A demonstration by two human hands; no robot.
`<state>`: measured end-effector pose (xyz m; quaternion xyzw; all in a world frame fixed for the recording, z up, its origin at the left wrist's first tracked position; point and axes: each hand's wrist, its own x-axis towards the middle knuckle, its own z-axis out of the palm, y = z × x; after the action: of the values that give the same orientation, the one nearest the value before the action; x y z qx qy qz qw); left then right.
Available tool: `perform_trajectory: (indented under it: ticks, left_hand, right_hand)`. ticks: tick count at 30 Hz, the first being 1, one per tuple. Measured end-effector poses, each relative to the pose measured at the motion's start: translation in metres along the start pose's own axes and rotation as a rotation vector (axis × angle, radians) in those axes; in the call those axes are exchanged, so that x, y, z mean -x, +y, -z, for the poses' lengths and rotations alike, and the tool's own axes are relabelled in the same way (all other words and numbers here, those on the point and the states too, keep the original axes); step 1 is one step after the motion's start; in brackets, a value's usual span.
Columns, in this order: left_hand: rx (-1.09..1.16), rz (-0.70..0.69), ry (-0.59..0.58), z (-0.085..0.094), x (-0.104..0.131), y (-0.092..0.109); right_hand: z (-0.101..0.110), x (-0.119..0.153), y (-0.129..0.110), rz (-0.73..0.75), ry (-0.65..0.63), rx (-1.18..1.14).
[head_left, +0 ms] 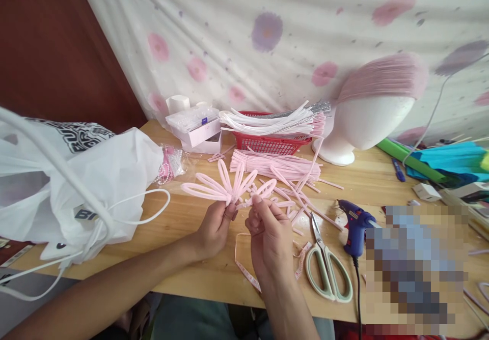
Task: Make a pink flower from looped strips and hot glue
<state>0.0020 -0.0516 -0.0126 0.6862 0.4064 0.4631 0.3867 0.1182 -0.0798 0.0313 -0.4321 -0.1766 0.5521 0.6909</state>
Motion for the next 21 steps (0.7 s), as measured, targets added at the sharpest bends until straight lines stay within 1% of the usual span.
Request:
perform_trajectory:
  ticks: [2,4,9,12,15,19,21]
  left_hand:
    - [-0.019,-0.012,-0.018,0.0,0.0,0.0]
    - [-0.028,-0.019,-0.027,0.0,0.0,0.0]
    - [-0.008,-0.027,-0.029,0.0,0.001,0.0]
    - [0.012,-0.027,-0.053,0.0,0.001,0.0]
    - [0.05,-0.014,-0.089,0.001,0.001,0.001]
    - [0.06,-0.002,-0.053,0.0,0.0,0.0]
    - [0.047,-0.005,-0.035,0.0,0.0,0.0]
  right_hand:
    - [0.001,-0.001,0.0,0.077,0.053,0.06]
    - [0.0,-0.001,0.0,0.122,0.08,0.104]
    - [0.002,0.003,0.005,0.049,-0.02,0.073]
    - [0.005,0.006,0.012,0.068,-0.063,0.118]
    - [0.008,0.008,0.018,0.181,-0.089,0.218]
    - [0.01,0.009,0.021,0.407,-0.055,0.425]
    - [0.01,0.009,0.021,0.484,-0.042,0.524]
